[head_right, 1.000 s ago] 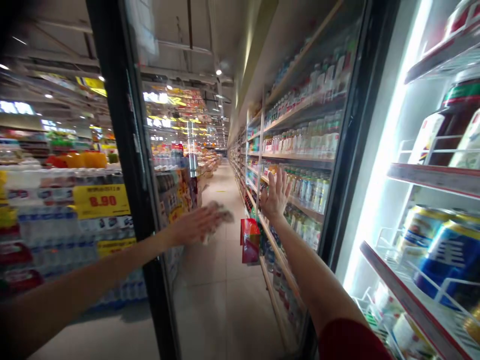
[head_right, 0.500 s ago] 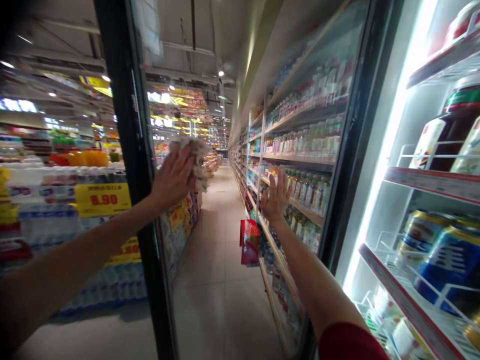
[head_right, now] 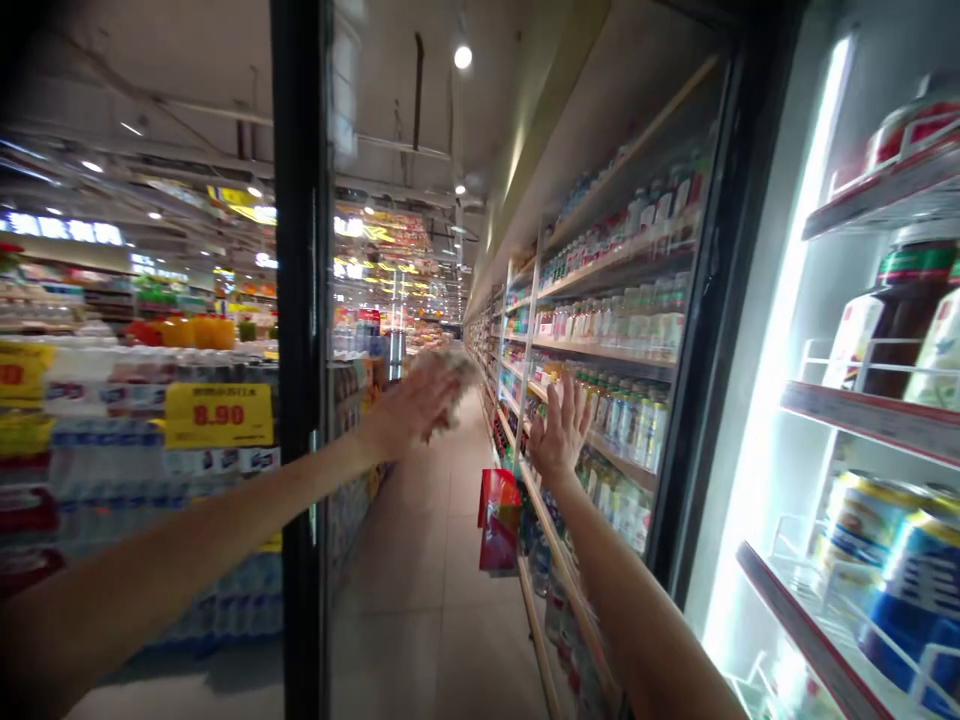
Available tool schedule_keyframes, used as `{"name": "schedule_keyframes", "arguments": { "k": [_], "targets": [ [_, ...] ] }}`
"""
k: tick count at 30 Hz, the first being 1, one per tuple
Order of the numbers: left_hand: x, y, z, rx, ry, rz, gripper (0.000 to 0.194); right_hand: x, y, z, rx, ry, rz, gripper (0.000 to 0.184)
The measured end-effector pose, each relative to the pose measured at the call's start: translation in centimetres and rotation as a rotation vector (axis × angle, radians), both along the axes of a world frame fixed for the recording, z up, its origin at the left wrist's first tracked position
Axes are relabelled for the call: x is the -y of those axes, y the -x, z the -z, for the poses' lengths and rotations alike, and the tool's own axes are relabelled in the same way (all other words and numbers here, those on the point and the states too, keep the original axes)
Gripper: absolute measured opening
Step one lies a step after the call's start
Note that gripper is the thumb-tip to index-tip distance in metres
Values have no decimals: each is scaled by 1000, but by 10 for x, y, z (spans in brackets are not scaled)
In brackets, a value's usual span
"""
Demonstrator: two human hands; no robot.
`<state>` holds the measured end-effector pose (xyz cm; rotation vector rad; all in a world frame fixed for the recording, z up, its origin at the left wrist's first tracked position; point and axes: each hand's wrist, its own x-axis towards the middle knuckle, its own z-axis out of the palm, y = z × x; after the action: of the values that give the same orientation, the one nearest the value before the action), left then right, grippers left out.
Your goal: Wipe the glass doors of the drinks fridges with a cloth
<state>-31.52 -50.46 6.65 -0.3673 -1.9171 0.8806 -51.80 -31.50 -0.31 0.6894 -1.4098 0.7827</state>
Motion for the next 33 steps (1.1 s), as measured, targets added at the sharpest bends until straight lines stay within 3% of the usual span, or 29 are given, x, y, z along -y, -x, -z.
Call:
{"name": "schedule_keyframes", "arguments": {
  "k": [2, 4, 7, 9, 10, 13, 15, 17, 19, 21, 23, 26, 28, 30, 33],
  "targets": [
    [-3, 4, 14, 251, 229, 56, 48, 0, 0, 0, 9, -4, 0, 54],
    [-2, 6, 11, 359, 301, 55, 51, 0, 0, 0, 1, -3, -3, 54],
    [0, 1, -16, 41, -13, -47, 53, 0, 0, 1, -9, 0, 3, 55],
    [-1, -1, -22, -136, -170, -73, 53, 0, 0, 1, -6, 1, 8, 55],
    [-3, -2, -16, -120, -153, -56, 54, 0, 0, 1, -2, 3, 9, 55],
    [-6, 0, 21, 240, 169, 54, 58, -1, 0, 1, -12, 4, 11, 54],
    [-5, 3, 35, 407, 305, 98, 58, -1, 1, 1, -29, 3, 17, 53],
    [-1, 5, 26, 336, 226, 81, 54, -1, 2, 1, -36, 1, 17, 53],
    [0, 6, 8, 103, 8, 30, 51, -1, 3, 1, -18, -3, 13, 53],
    [-3, 8, 5, -34, -131, -11, 52, -1, 3, 2, 6, -8, 6, 53],
    [-9, 9, 29, 80, -58, 3, 57, -1, 3, 3, 22, -14, 1, 54],
    [-14, 8, 87, 402, 246, 95, 57, 0, 1, 3, 31, -19, -4, 54],
    [-10, 7, 105, 424, 287, 111, 54, -1, 2, 3, 32, -20, -7, 54],
    [-5, 6, 96, 293, 162, 80, 54, -2, 4, 1, 27, -19, -15, 53],
    [-2, 10, 62, 44, -52, 52, 54, -4, 0, -1, 43, -5, -32, 51]
  ]
}}
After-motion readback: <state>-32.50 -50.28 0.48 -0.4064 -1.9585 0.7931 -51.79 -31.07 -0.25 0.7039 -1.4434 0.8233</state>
